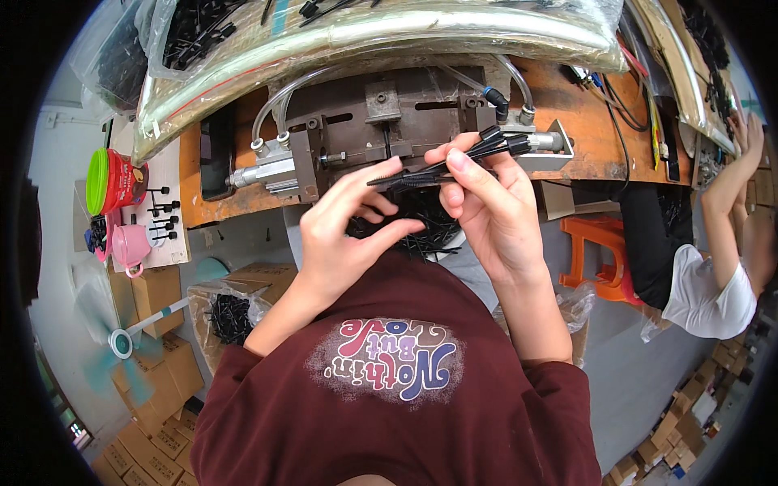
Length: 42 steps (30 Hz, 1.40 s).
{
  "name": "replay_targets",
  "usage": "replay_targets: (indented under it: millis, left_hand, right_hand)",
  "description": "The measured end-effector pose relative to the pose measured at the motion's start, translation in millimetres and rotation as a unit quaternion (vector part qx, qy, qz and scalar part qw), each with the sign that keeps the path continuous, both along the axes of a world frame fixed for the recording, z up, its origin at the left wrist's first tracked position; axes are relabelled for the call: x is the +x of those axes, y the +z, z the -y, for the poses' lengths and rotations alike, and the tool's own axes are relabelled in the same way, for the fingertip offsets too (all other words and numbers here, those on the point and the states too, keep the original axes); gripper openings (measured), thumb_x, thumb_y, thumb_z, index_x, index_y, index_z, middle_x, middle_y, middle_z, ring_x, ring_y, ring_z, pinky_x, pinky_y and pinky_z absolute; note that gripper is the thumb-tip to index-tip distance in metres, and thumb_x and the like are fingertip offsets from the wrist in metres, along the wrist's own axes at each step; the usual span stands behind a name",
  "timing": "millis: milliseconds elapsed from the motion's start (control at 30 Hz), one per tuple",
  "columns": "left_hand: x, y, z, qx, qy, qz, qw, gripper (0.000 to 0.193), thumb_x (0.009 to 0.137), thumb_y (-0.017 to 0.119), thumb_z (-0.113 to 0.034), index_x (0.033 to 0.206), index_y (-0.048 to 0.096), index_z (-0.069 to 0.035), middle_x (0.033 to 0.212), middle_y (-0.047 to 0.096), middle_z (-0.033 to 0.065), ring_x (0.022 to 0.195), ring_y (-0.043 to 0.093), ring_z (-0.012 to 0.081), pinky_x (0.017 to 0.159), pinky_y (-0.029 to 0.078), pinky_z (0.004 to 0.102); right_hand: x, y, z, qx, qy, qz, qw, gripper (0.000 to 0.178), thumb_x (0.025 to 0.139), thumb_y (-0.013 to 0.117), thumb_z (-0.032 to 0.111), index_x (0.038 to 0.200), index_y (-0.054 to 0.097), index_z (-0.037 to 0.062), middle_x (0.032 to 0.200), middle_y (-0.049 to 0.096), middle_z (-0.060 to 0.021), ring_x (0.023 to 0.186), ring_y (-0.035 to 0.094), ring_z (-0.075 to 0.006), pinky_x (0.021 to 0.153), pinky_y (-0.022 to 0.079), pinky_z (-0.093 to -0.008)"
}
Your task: Manual assembly of small black plastic electronic or industrial components using a specialized fixture.
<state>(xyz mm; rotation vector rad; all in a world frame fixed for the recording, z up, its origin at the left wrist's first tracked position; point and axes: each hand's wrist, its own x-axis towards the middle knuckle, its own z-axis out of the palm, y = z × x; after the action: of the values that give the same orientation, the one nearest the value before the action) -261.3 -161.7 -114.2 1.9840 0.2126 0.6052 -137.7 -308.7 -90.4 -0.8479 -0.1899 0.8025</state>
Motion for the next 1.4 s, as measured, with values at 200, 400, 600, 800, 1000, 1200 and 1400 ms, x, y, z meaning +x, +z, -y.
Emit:
replay_targets:
  millis: [200, 400, 600, 800, 1000, 1200, 1400]
  left_hand:
    - [-4.3, 20.5, -9.6, -0.1, -0.068, 0.073, 0.99, 0.034, 0.077, 0.079, 0.005, 0.11, 0.074, 0.0, 0.103, 0.072, 0.0123, 0.081, 0.07, 0.0144, 0.069, 0.059, 0.0258]
    - [-21.2, 28.1, -19.6, -0.05, -0.102, 0.061, 0.992, 0.031, 0.072, 0.084, -0.002, 0.102, 0.076, -0.003, 0.097, 0.072, 0.0088, 0.076, 0.068, 0.014, 0.065, 0.056, 0.0252]
    - [-22.6, 2.5, -7.2, 0.09, -0.001, 0.047, 0.995, 0.031, 0.068, 0.087, -0.002, 0.096, 0.074, -0.001, 0.101, 0.07, 0.0119, 0.085, 0.071, 0.019, 0.072, 0.059, 0.0299]
    - [-7.4, -30.5, -4.4, 0.282, 0.052, 0.024, 0.958, 0.026, 0.071, 0.083, -0.014, 0.091, 0.071, -0.004, 0.121, 0.069, 0.0127, 0.077, 0.07, 0.0212, 0.07, 0.056, 0.0287]
    - [4.5, -30.4, -0.7, 0.348, 0.06, -0.003, 0.936, 0.026, 0.071, 0.082, -0.015, 0.092, 0.072, -0.004, 0.118, 0.071, 0.0114, 0.074, 0.069, 0.0195, 0.067, 0.053, 0.0287]
    - [5.5, -27.2, -2.5, 0.357, 0.057, -0.004, 0.932, 0.028, 0.07, 0.082, -0.016, 0.093, 0.073, -0.005, 0.118, 0.071, 0.0108, 0.07, 0.068, 0.019, 0.067, 0.052, 0.0283]
    - [5.1, -28.4, -1.5, 0.365, 0.06, -0.012, 0.929, 0.026, 0.07, 0.082, -0.016, 0.093, 0.073, -0.006, 0.119, 0.071, 0.0095, 0.067, 0.066, 0.0181, 0.066, 0.052, 0.0283]
  right_hand:
    - [-4.0, 1.9, -3.9, -0.023, 0.051, -0.033, 0.998, 0.014, 0.097, 0.064, 0.012, 0.108, 0.061, 0.0038, 0.102, 0.068, -0.0099, 0.065, 0.056, -0.0057, 0.058, 0.044, -0.0184]
    - [10.0, -1.8, 4.7, 0.006, -0.004, -0.027, 1.0, 0.014, 0.098, 0.061, 0.009, 0.11, 0.06, 0.0019, 0.104, 0.068, -0.0128, 0.066, 0.056, -0.0057, 0.059, 0.044, -0.0191]
    - [17.0, -7.8, 10.5, 0.008, -0.106, 0.033, 0.994, 0.017, 0.099, 0.059, 0.008, 0.114, 0.063, 0.0005, 0.111, 0.067, -0.0161, 0.076, 0.056, -0.0093, 0.07, 0.047, -0.0228]
    - [5.5, -6.0, 3.1, -0.003, -0.144, 0.082, 0.986, 0.022, 0.1, 0.057, 0.008, 0.12, 0.063, -0.0013, 0.12, 0.065, -0.0191, 0.085, 0.062, -0.013, 0.077, 0.052, -0.0264]
    - [-8.5, -9.6, 1.2, -0.029, -0.129, 0.085, 0.988, 0.024, 0.101, 0.055, 0.009, 0.122, 0.061, -0.0017, 0.128, 0.061, -0.0217, 0.1, 0.067, -0.0199, 0.085, 0.057, -0.0311]
    - [-12.1, -4.3, -2.1, -0.027, -0.133, 0.088, 0.987, 0.022, 0.101, 0.055, 0.009, 0.119, 0.061, -0.0015, 0.13, 0.059, -0.0241, 0.105, 0.067, -0.0257, 0.087, 0.058, -0.0335]
    - [-14.7, -5.8, -2.0, -0.031, -0.126, 0.087, 0.988, 0.022, 0.101, 0.055, 0.009, 0.119, 0.061, -0.002, 0.131, 0.059, -0.0244, 0.107, 0.067, -0.0269, 0.088, 0.058, -0.0343]
